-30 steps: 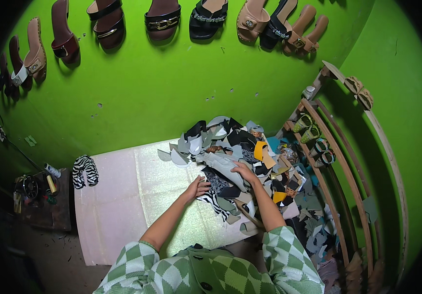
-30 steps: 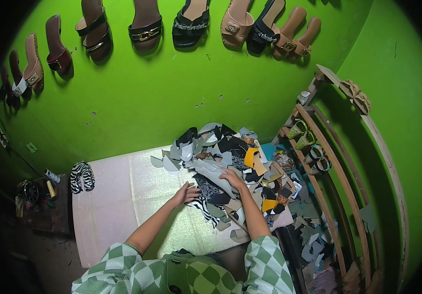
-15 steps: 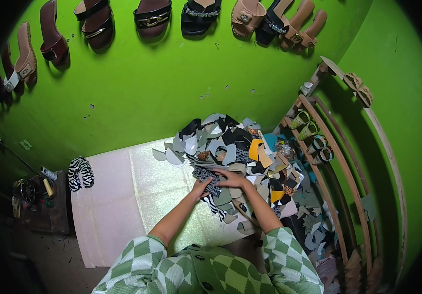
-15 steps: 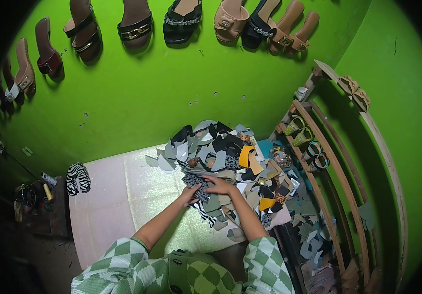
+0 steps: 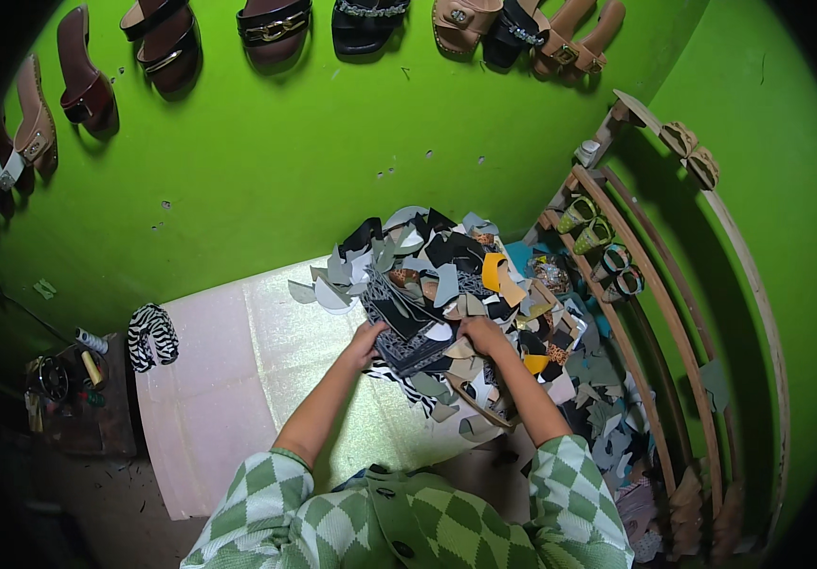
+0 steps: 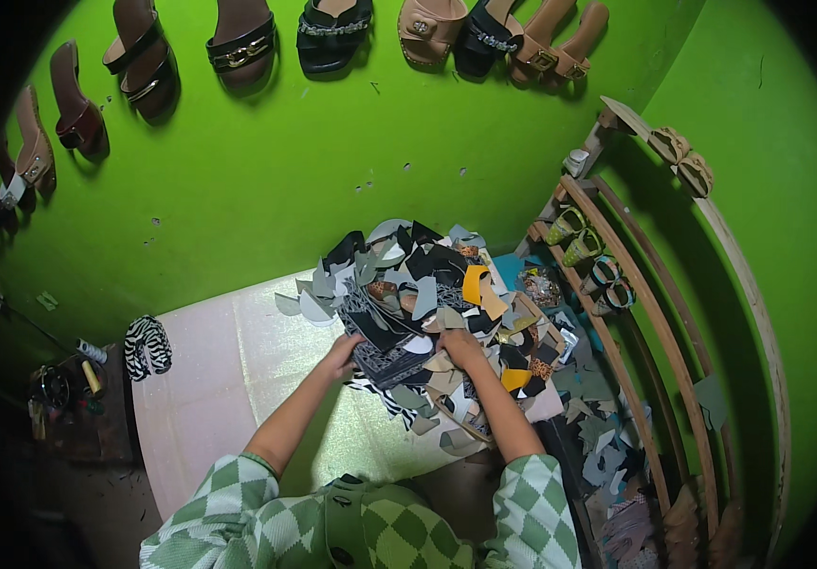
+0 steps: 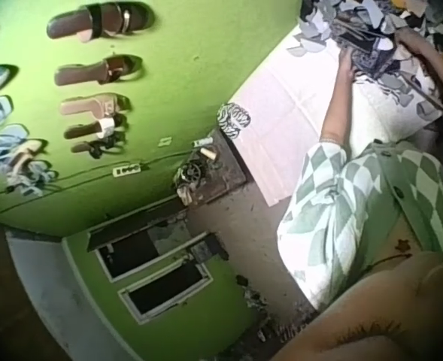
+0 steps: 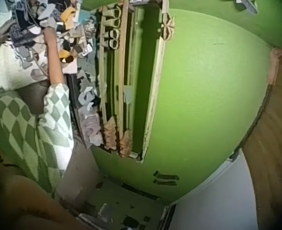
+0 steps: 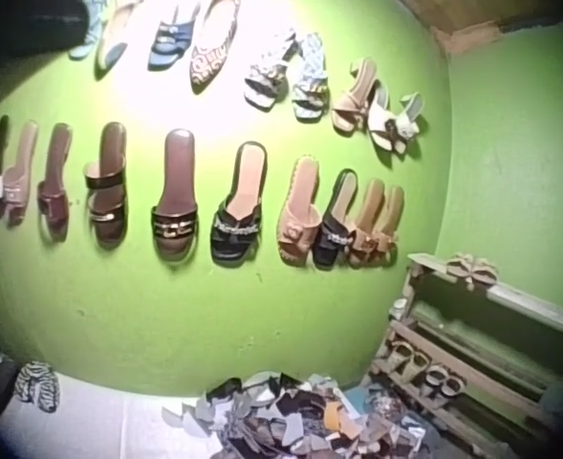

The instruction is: The person is sorting through a large pile of various shoe material components on a table, identifying matching pairs and organizing them.

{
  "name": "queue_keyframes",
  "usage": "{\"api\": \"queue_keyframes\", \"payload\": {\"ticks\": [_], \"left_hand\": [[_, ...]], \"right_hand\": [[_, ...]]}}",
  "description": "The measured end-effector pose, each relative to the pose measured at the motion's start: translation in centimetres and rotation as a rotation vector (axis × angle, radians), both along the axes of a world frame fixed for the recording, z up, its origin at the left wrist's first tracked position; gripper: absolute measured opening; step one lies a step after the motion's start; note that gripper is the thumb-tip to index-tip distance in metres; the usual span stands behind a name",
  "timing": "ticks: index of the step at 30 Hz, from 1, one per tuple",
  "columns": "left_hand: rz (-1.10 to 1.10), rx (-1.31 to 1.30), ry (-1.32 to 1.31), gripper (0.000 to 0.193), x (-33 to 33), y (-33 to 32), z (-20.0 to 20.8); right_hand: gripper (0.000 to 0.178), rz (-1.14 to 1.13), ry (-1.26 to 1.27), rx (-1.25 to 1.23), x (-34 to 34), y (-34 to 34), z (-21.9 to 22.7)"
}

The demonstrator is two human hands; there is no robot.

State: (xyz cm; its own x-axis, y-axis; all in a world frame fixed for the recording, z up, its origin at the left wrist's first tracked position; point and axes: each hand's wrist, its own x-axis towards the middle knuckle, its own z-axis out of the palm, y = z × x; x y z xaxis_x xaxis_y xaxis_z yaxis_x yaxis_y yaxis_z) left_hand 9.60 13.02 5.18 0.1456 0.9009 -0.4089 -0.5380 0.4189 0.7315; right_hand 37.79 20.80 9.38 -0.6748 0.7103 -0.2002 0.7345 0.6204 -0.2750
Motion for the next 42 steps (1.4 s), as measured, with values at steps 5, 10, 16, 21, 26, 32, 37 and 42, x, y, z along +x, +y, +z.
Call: {"api": "queue_keyframes", "payload": {"ticks": [5,10,16,21,26,32,37,42], "left_hand": [[0.028,0.037,-0.107,0.037,-1.2,-0.2,1.9],[-0.040,0.054,-0.025,0.037,-0.4,0.7,3.8],[-0.031,0.097,0.142,0.044,0.7,3.5,5.5],[0.034,0.146,0.096,0.050,0.8,1.4,5.3],[0.149,0.086,0.325,0.032,-0.7,-0.3,2.2],[0.049,0.144,0.246,0.034,-6.5,-1.4,5.1],[0.093,0.225,0.258,0.035,-12.1,-2.2,9.6],[0.224,0.245,0.237,0.036,-15.4,-4.0,8.8]], "right_hand": [[0.033,-0.084,0.024,0.211,-1.5,-3.0,0.6],[0.058,-0.123,0.456,0.198,-6.5,-5.8,4.9],[0.069,-0.061,0.475,0.214,-7.7,-3.7,4.8],[0.069,0.072,0.427,0.143,-8.8,-5.1,1.6],[0.079,0.034,0.058,0.187,-9.2,-6.6,0.8],[0.047,-0.102,0.012,0.479,-6.2,-3.8,-2.3],[0.034,-0.270,0.112,0.472,-6.8,-3.1,-2.4],[0.022,-0.455,0.099,0.346,-7.9,-2.1,-3.4]]}}
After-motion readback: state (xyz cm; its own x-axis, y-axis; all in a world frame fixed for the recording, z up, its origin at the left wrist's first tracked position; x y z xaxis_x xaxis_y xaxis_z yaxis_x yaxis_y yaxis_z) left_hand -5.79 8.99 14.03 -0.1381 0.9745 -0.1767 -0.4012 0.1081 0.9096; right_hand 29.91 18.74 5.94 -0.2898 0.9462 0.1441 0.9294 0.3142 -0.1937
